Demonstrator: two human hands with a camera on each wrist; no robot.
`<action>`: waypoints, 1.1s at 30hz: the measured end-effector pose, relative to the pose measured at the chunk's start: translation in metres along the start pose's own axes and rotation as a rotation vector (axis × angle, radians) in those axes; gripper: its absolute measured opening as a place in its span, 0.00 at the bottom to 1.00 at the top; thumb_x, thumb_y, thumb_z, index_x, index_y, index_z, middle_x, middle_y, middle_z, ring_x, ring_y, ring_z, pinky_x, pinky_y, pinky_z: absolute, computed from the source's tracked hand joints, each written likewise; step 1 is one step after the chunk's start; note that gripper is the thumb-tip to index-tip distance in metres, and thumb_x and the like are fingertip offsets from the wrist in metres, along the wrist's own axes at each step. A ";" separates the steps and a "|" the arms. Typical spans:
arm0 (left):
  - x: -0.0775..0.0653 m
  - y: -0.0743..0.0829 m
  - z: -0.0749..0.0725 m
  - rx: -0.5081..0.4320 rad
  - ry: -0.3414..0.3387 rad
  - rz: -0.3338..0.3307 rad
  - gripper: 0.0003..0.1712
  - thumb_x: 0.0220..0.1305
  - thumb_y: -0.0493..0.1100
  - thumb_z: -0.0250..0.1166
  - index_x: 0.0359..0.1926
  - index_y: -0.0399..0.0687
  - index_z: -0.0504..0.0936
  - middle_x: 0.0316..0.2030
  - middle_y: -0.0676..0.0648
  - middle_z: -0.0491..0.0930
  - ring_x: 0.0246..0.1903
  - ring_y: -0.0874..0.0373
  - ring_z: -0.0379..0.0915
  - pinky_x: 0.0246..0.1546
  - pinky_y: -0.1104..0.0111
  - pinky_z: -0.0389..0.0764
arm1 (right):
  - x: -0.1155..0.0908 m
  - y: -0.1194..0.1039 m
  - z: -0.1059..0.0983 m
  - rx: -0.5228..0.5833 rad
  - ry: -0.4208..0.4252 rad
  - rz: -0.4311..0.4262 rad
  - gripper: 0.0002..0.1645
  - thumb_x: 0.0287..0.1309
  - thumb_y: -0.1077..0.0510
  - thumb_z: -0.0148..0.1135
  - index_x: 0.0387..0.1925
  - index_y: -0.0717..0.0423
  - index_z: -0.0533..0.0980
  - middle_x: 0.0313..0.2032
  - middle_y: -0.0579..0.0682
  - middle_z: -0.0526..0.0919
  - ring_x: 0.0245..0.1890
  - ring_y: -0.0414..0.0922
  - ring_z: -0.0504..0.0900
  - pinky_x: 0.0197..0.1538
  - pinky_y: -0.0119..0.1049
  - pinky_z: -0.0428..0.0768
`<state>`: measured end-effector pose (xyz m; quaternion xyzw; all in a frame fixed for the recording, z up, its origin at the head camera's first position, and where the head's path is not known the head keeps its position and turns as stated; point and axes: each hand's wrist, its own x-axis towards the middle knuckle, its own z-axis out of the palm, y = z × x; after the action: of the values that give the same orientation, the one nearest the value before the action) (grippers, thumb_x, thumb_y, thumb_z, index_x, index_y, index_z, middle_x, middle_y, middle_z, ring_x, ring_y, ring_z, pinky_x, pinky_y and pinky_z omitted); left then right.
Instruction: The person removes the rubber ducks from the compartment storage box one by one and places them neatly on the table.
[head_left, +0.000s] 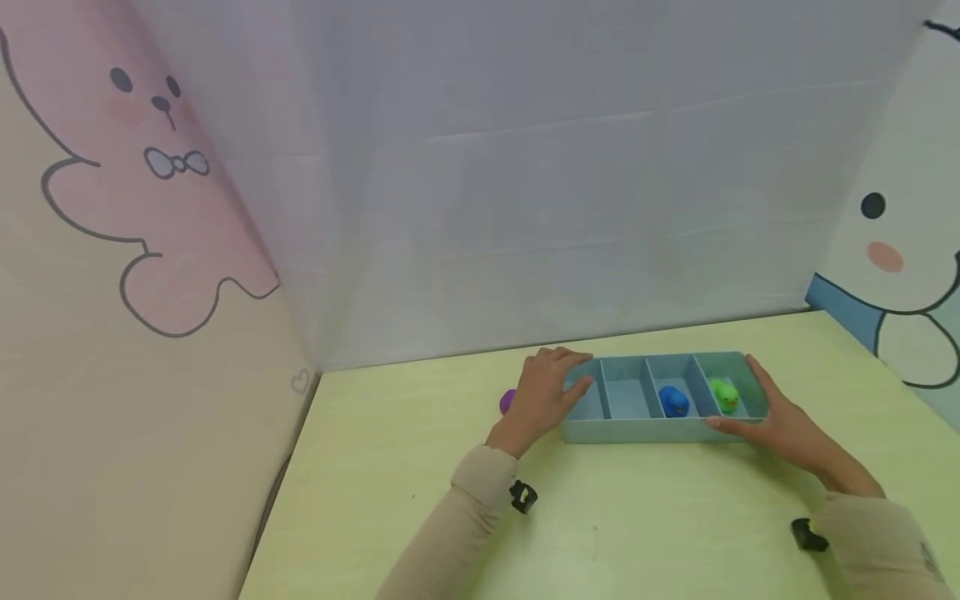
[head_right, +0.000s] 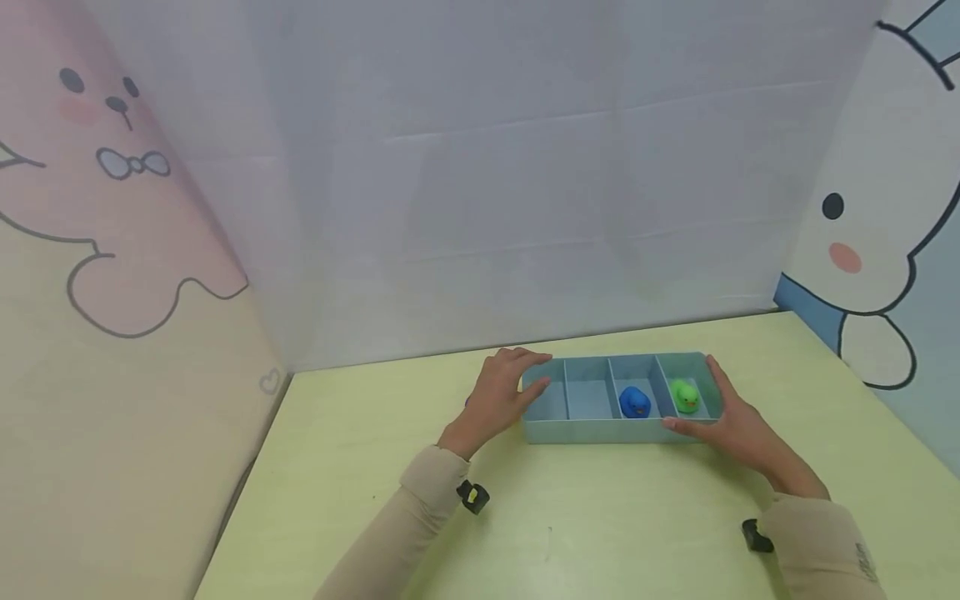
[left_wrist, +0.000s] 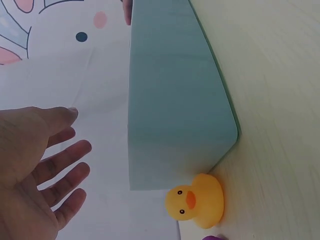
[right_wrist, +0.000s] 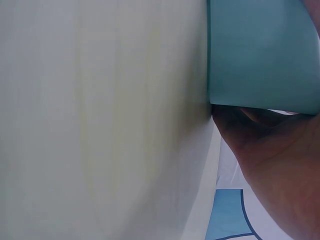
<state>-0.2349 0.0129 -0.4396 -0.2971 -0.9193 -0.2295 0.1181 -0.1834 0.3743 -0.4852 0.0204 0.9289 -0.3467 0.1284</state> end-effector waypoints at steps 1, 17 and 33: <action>0.001 0.002 0.001 -0.002 -0.009 -0.001 0.21 0.73 0.52 0.63 0.64 0.57 0.80 0.59 0.53 0.84 0.59 0.53 0.76 0.57 0.58 0.74 | 0.000 0.000 0.000 0.002 0.002 -0.001 0.76 0.61 0.30 0.64 0.76 0.42 0.13 0.75 0.80 0.29 0.69 0.87 0.47 0.59 0.83 0.58; 0.010 0.030 0.016 0.057 -0.064 0.069 0.19 0.76 0.54 0.59 0.63 0.59 0.80 0.57 0.56 0.84 0.59 0.58 0.76 0.57 0.64 0.74 | 0.000 0.004 0.001 -0.043 0.023 -0.024 0.77 0.60 0.30 0.65 0.77 0.46 0.14 0.74 0.84 0.35 0.66 0.88 0.52 0.58 0.82 0.61; 0.024 0.052 0.027 0.189 -0.132 0.137 0.20 0.77 0.55 0.57 0.65 0.61 0.79 0.61 0.58 0.82 0.60 0.59 0.76 0.62 0.63 0.75 | 0.001 0.001 0.001 -0.019 0.029 -0.030 0.76 0.61 0.31 0.64 0.77 0.46 0.15 0.75 0.82 0.33 0.68 0.87 0.49 0.59 0.82 0.60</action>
<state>-0.2249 0.0753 -0.4367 -0.3613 -0.9201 -0.1131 0.1001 -0.1844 0.3744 -0.4873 0.0103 0.9341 -0.3396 0.1097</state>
